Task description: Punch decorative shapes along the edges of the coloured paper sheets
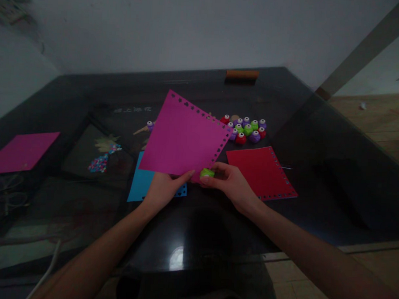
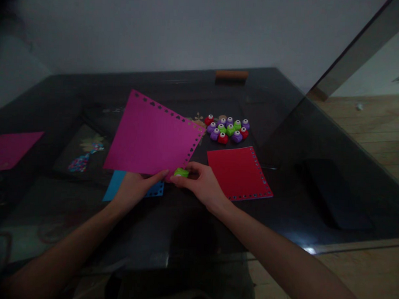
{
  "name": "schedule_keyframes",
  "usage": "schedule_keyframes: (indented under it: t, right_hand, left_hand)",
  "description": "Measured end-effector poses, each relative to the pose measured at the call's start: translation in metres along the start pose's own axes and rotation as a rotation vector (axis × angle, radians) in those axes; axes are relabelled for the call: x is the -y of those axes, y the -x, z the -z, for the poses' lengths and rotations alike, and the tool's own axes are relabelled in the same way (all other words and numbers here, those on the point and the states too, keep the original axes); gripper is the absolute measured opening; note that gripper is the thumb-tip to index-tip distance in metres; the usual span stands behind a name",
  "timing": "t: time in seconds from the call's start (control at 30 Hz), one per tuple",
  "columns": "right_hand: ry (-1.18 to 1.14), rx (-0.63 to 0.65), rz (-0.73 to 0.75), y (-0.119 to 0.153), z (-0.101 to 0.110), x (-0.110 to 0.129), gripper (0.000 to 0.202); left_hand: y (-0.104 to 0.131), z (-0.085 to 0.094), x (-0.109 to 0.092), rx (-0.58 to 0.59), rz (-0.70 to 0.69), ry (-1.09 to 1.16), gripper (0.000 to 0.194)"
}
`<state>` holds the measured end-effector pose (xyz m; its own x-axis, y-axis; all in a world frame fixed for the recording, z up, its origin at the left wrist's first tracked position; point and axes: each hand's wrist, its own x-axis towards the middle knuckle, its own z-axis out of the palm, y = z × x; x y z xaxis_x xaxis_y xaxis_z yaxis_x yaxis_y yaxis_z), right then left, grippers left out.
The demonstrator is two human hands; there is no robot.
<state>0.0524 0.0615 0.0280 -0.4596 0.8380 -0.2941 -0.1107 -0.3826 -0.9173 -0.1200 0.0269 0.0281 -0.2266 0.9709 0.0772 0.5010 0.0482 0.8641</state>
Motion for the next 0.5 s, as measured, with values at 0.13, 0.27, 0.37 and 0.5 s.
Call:
schedule_keyframes:
  t: [0.13,0.27,0.37,0.5]
  right_hand:
    - [0.0,-0.009,0.002,-0.0003,0.0001,-0.0001,0.034]
    - [-0.015,-0.007,0.001,-0.0004,0.0005,-0.0003,0.035]
    - [-0.007,-0.005,-0.001,-0.0002,0.0008,0.0001,0.033]
    - [0.0,-0.011,-0.001,0.0001,0.0005,0.0007,0.032]
  left_hand:
    - [0.0007,0.0003,-0.0022,0.033,0.016,0.036,0.024]
    - [0.0007,0.0007,-0.0037,0.018,0.009,0.013,0.023]
    - [0.0004,0.0009,-0.0033,0.008,-0.002,-0.024,0.021]
    - [0.0002,0.0006,-0.0018,0.011,-0.011,-0.014,0.022]
